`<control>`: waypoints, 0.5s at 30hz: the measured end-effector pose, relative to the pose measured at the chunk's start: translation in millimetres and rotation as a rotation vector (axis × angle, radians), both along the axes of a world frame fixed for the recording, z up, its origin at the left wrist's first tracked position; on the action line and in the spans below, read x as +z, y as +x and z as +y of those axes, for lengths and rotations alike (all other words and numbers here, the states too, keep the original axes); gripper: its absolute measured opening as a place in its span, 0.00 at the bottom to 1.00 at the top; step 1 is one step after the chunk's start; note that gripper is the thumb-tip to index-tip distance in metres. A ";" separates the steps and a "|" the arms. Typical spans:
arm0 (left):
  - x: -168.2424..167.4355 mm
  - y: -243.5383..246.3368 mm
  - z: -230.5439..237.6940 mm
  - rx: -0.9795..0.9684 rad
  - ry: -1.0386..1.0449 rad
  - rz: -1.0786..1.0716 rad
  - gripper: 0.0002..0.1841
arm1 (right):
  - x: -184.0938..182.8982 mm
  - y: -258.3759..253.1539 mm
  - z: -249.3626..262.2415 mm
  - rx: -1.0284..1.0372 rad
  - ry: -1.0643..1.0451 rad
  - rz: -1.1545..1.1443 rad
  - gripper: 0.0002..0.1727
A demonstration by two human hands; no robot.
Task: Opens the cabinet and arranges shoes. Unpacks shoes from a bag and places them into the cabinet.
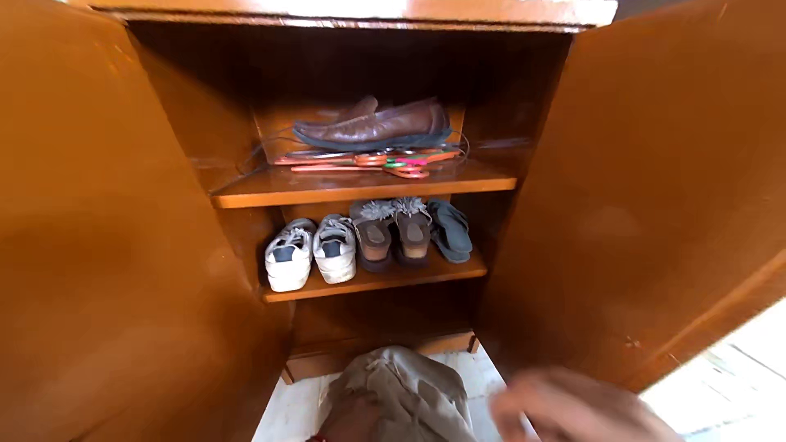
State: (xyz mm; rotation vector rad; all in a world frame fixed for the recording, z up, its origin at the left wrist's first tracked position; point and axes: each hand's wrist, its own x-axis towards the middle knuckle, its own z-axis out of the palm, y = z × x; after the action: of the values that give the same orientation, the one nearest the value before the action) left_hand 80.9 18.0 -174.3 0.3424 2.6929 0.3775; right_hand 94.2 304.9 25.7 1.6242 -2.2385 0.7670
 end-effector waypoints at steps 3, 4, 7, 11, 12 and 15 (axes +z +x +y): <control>9.6 -9.2 15.7 -0.021 -0.012 -0.119 0.17 | -46.5 -59.8 -16.8 -0.086 0.367 -0.099 0.12; 10.1 -10.2 23.6 -0.036 -0.049 -0.173 0.17 | -52.7 -66.8 -22.4 -0.122 0.573 -0.283 0.14; 2.0 -4.9 42.8 -0.107 -0.093 -0.101 0.18 | -84.6 -75.4 -36.9 -0.122 0.934 -0.556 0.17; -19.0 -6.3 49.2 -0.239 -0.174 -0.085 0.23 | -116.1 -67.2 -40.4 0.026 1.025 -0.665 0.16; -24.7 -7.0 46.5 -0.260 -0.163 -0.083 0.20 | -120.7 -64.6 -41.1 0.060 1.029 -0.683 0.17; -18.6 -12.4 37.2 -0.223 -0.033 0.055 0.16 | -127.9 -59.8 -43.7 0.082 1.002 -0.725 0.19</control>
State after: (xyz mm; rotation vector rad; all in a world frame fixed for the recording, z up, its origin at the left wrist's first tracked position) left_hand 68.5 55.1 -192.9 0.6450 2.6738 0.2613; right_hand 34.4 261.2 -102.2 2.0435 -3.4566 0.2144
